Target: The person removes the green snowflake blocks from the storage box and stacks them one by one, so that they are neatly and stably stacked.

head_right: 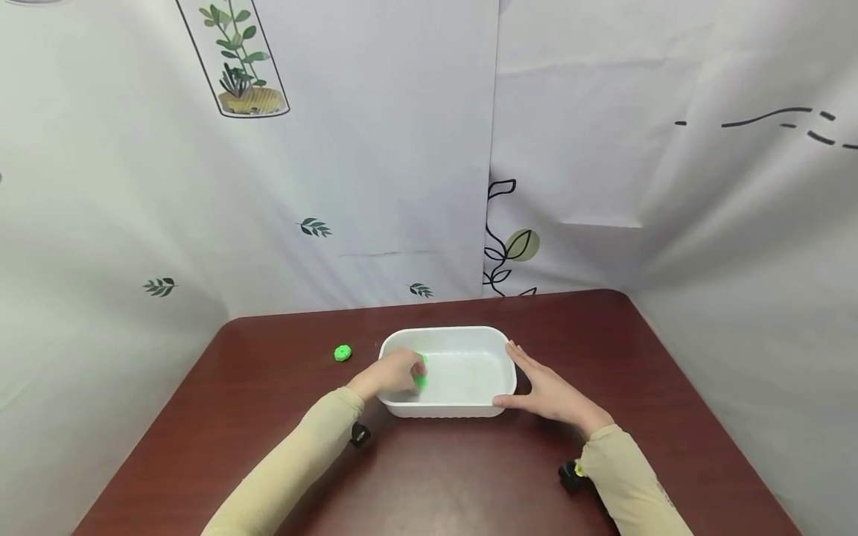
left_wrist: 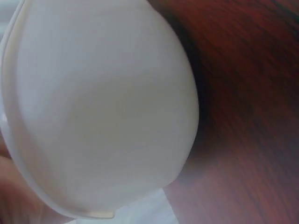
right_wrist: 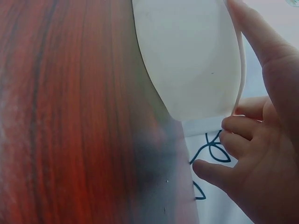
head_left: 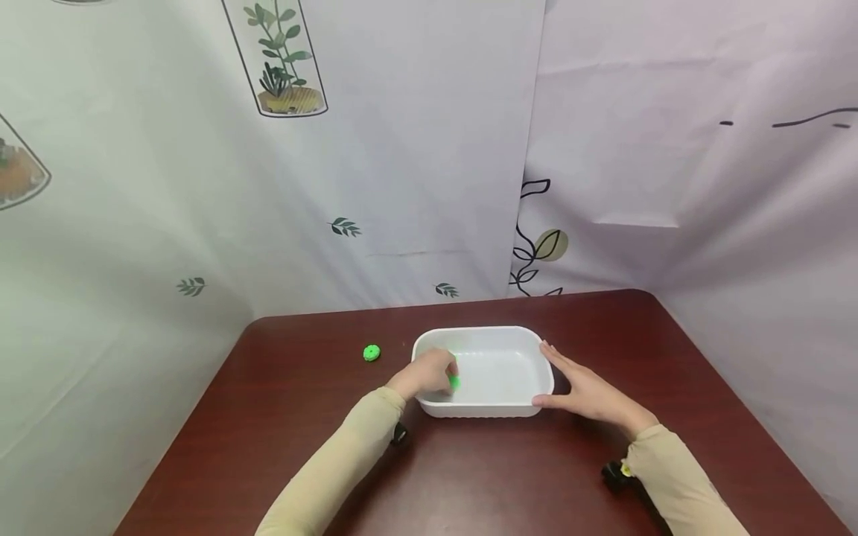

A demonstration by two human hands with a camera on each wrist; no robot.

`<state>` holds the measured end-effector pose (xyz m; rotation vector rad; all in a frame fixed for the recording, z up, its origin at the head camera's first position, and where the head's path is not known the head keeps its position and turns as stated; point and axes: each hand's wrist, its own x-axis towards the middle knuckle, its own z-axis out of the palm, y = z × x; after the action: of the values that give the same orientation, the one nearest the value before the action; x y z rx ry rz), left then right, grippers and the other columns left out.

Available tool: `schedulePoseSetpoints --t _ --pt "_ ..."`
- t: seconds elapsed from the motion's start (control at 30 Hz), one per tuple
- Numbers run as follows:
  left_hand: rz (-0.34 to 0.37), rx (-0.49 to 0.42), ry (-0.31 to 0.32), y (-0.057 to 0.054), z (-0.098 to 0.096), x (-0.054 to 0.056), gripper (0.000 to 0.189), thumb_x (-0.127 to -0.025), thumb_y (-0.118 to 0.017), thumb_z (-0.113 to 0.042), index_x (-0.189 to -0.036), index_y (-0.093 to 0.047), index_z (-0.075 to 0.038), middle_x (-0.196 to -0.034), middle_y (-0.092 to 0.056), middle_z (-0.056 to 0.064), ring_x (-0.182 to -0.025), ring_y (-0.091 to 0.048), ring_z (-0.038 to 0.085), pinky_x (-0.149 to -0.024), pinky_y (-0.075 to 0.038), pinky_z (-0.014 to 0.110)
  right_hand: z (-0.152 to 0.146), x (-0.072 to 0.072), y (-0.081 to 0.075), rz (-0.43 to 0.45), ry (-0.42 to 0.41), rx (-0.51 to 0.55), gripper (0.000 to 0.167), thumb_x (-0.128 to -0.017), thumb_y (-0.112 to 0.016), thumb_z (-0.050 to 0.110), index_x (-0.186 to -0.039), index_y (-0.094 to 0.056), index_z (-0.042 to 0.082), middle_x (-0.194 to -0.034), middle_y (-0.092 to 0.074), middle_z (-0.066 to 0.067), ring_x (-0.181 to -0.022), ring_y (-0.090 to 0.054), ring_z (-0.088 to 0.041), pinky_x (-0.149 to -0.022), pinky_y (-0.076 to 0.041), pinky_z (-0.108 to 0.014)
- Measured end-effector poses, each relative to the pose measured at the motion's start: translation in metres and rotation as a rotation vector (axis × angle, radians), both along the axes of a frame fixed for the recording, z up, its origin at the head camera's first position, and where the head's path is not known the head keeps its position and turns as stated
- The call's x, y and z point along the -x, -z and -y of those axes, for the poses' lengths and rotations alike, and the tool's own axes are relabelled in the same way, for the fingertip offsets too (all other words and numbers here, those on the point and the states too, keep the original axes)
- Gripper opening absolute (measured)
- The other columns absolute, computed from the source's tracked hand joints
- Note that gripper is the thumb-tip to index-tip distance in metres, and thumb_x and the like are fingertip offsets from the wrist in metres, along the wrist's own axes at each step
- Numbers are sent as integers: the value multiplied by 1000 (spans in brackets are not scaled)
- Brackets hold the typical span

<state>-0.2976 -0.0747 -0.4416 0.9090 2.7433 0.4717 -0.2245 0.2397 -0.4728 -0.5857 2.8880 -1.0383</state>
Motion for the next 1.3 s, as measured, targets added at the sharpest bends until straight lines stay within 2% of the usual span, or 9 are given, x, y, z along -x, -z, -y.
schedulePoseSetpoints --t 0.23,0.4,0.5,0.77,0.97,1.1,1.3 --pt "109 -93 19 7 1 4 25 -74 -86 -6 -90 -67 -10 -86 -65 -2 -82 -57 13 -81 -48 29 3 1 -1 2 -9 -7 111 -80 -79 58 -159 -24 4 -162 -23 -24 -146 -27 -47 -111 -29 -64" --pt "109 -176 58 16 3 4 27 -72 -86 -2 -91 -68 -9 -83 -66 -1 -79 -61 11 -78 -49 25 5 -1 1 18 -8 -6 111 -80 -78 59 -160 -23 4 -163 -22 -23 -146 -26 -46 -111 -29 -65" --pt "109 -208 60 18 4 5 27 -73 -85 0 -91 -69 -10 -82 -66 -2 -79 -61 10 -77 -49 25 7 -2 2 14 -15 0 112 -80 -78 59 -160 -23 4 -163 -22 -23 -146 -26 -47 -111 -29 -65" --pt "139 -250 59 17 4 9 17 -82 -78 -1 -91 -70 -13 -78 -62 -7 -76 -55 8 -76 -45 25 7 2 -2 15 -12 4 113 -78 -79 59 -160 -23 6 -164 -21 -21 -147 -25 -46 -110 -30 -65" --pt "132 -271 64 17 4 10 11 -86 -74 -3 -90 -71 -13 -78 -63 -9 -76 -55 6 -76 -45 23 6 5 -6 -11 -16 -16 113 -77 -79 61 -159 -25 4 -163 -23 -23 -147 -25 -45 -110 -31 -64" --pt "136 -293 56 15 3 10 9 -87 -75 -5 -90 -72 -13 -82 -67 -6 -78 -57 6 -75 -46 23 5 4 -6 -10 -19 -35 113 -78 -77 64 -160 -25 6 -163 -21 -23 -147 -23 -46 -110 -31 -64" --pt "102 -364 77 12 1 12 9 -88 -73 -4 -95 -75 -9 -87 -71 0 -80 -60 6 -76 -49 23 1 4 -7 -15 -23 -53 112 -79 -77 62 -160 -25 6 -165 -16 -20 -148 -21 -46 -109 -32 -64"
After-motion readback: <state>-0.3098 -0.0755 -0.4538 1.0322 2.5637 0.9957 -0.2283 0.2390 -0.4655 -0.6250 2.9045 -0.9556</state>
